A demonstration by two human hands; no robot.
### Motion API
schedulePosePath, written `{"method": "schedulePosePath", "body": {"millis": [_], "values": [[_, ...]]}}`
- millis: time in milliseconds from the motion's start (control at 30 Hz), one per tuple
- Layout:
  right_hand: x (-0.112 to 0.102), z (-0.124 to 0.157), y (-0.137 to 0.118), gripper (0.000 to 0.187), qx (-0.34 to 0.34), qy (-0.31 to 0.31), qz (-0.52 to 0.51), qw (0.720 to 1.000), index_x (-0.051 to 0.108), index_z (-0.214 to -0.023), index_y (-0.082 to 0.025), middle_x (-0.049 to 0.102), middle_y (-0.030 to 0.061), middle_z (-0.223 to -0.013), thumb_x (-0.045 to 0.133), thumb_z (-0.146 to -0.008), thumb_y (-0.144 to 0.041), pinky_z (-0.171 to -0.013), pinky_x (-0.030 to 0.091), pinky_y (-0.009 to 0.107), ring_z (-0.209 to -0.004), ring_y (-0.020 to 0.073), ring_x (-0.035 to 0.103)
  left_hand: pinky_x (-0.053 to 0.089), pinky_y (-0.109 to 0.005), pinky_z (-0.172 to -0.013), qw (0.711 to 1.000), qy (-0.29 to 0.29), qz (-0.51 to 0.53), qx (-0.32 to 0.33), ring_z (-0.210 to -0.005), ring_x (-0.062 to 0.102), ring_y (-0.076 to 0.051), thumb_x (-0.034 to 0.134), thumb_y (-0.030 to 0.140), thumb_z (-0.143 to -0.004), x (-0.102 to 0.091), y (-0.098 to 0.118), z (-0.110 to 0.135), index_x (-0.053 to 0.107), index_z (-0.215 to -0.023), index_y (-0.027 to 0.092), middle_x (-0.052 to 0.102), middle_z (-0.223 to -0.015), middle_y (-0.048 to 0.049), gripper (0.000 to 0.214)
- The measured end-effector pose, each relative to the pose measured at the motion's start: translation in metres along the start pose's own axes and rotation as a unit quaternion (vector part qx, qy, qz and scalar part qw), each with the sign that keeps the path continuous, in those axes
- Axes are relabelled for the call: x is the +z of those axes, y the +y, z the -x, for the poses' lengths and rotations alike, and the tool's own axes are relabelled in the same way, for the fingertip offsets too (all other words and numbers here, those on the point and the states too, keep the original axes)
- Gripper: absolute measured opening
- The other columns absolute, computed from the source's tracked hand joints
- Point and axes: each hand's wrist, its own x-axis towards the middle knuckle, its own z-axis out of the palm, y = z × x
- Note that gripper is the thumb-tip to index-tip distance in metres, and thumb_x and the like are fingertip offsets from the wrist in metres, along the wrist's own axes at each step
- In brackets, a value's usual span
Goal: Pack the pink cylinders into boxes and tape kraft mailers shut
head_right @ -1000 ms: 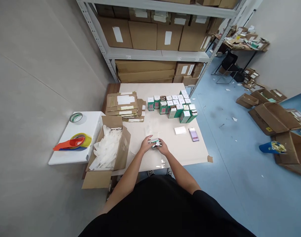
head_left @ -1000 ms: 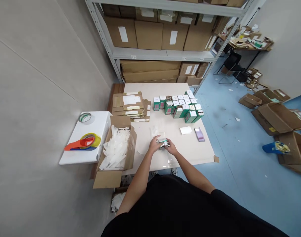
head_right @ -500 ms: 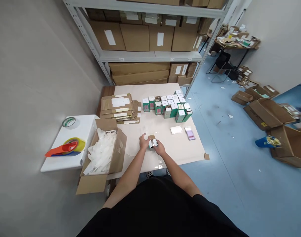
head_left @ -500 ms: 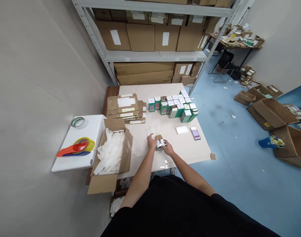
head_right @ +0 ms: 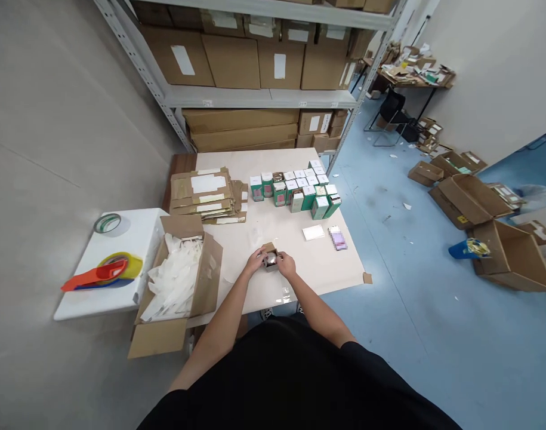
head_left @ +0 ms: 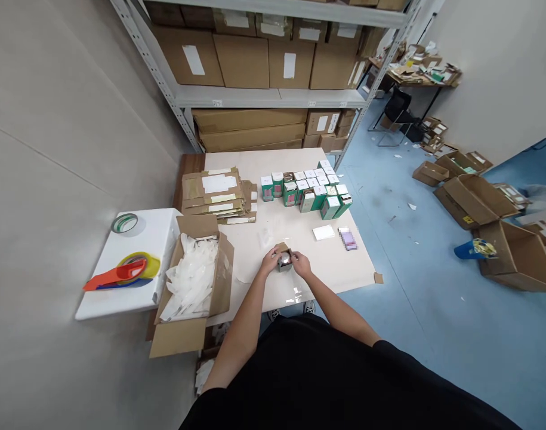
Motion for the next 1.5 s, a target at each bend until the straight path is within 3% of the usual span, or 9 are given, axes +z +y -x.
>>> {"method": "schedulePosePath", "body": {"millis": [267, 367, 467, 667, 867, 1167, 1267, 1367, 1500], "values": [[-0.001, -0.002, 0.015, 0.043, 0.115, -0.045, -0.226, 0.966, 0.069, -0.114, -0.021, 0.076, 0.0061, -0.101, 0.057, -0.077, -0.039, -0.078, 0.055, 0.032, -0.095, 0.0227, 0.071, 0.052, -0.044, -0.105, 0.993, -0.040, 0.081, 0.082, -0.120, 0.067, -0.028, 0.069, 0.044, -0.086, -0.012, -0.017, 0.012, 0.071, -0.126, 0.022, 0.070, -0.133, -0.0115, 0.045], [0.005, -0.001, 0.018, 0.050, 0.123, -0.026, -0.242, 0.962, 0.061, -0.123, -0.022, 0.074, 0.0065, -0.103, 0.059, -0.076, -0.036, -0.079, 0.055, 0.032, -0.094, 0.0223, 0.072, 0.049, -0.043, -0.108, 0.993, -0.062, 0.056, 0.087, -0.126, 0.063, -0.029, 0.081, 0.039, -0.078, -0.008, -0.022, 0.018, 0.062, -0.139, 0.024, 0.065, -0.140, -0.0125, 0.066], [0.006, -0.002, 0.019, 0.043, 0.081, 0.022, -0.178, 0.980, 0.061, -0.118, -0.023, 0.071, 0.0051, -0.103, 0.058, -0.077, -0.035, -0.082, 0.055, 0.034, -0.093, 0.0217, 0.070, 0.044, -0.043, -0.114, 0.988, -0.072, 0.002, 0.136, -0.135, 0.056, -0.030, 0.094, 0.027, -0.058, -0.003, -0.026, 0.022, 0.051, -0.147, 0.023, 0.056, -0.148, -0.0146, 0.100], [-0.001, -0.009, 0.006, 0.027, -0.085, 0.032, 0.040, 0.995, 0.073, -0.104, -0.027, 0.063, 0.0075, -0.130, 0.070, -0.078, -0.028, -0.102, 0.048, 0.041, -0.120, 0.0273, 0.059, 0.038, -0.043, -0.118, 0.985, -0.036, -0.042, 0.161, -0.139, 0.051, -0.031, 0.092, 0.023, -0.055, 0.000, -0.032, 0.019, 0.057, -0.136, 0.024, 0.056, -0.147, -0.0116, 0.088], [0.007, -0.014, -0.021, 0.039, -0.068, -0.018, 0.155, 0.985, 0.074, -0.091, -0.023, 0.049, 0.0138, -0.154, 0.094, -0.058, -0.027, -0.101, 0.047, 0.047, -0.134, 0.0391, 0.048, 0.039, -0.042, -0.117, 0.986, -0.033, -0.072, 0.145, -0.137, 0.051, -0.032, 0.092, 0.022, -0.053, -0.003, -0.032, 0.016, 0.059, -0.135, 0.023, 0.056, -0.146, -0.0126, 0.088], [-0.005, -0.003, -0.057, 0.032, -0.098, -0.055, 0.266, 0.957, 0.063, -0.085, -0.019, 0.031, 0.0182, -0.167, 0.084, -0.064, -0.032, -0.098, 0.049, 0.043, -0.137, 0.0366, 0.049, 0.040, -0.043, -0.113, 0.985, -0.062, -0.110, 0.119, -0.137, 0.049, -0.035, 0.093, 0.024, -0.052, -0.007, -0.021, 0.022, 0.055, -0.138, 0.022, 0.052, -0.150, -0.0140, 0.094], [-0.024, 0.006, -0.076, 0.037, -0.127, -0.030, 0.211, 0.969, 0.061, -0.090, -0.021, 0.048, 0.0191, -0.155, 0.081, -0.062, -0.033, -0.093, 0.051, 0.039, -0.127, 0.0330, 0.057, 0.040, -0.044, -0.111, 0.987, -0.050, -0.091, 0.123, -0.136, 0.049, -0.036, 0.093, 0.025, -0.052, -0.009, -0.018, 0.025, 0.059, -0.133, 0.023, 0.056, -0.146, -0.0126, 0.088], [-0.057, 0.010, -0.114, 0.045, -0.141, -0.028, 0.143, 0.979, 0.061, -0.101, -0.022, 0.072, 0.0068, -0.106, 0.077, -0.060, -0.033, -0.077, 0.051, 0.033, -0.093, 0.0251, 0.067, 0.039, -0.048, -0.114, 0.983, -0.053, -0.118, 0.133, -0.140, 0.048, -0.038, 0.092, 0.028, -0.053, -0.009, -0.014, 0.028, 0.057, -0.137, 0.022, 0.056, -0.147, -0.0129, 0.091], [-0.110, 0.009, -0.185, 0.039, -0.233, -0.020, 0.054, 0.971, 0.061, -0.097, -0.023, 0.066, -0.0027, -0.080, 0.071, -0.063, -0.039, -0.067, 0.045, 0.029, -0.071, 0.0185, 0.060, 0.040, -0.056, -0.113, 0.978, -0.054, -0.146, 0.136, -0.140, 0.049, -0.042, 0.095, 0.035, -0.052, -0.006, -0.002, 0.036, 0.052, -0.145, 0.020, 0.052, -0.151, -0.0203, 0.104]]}}
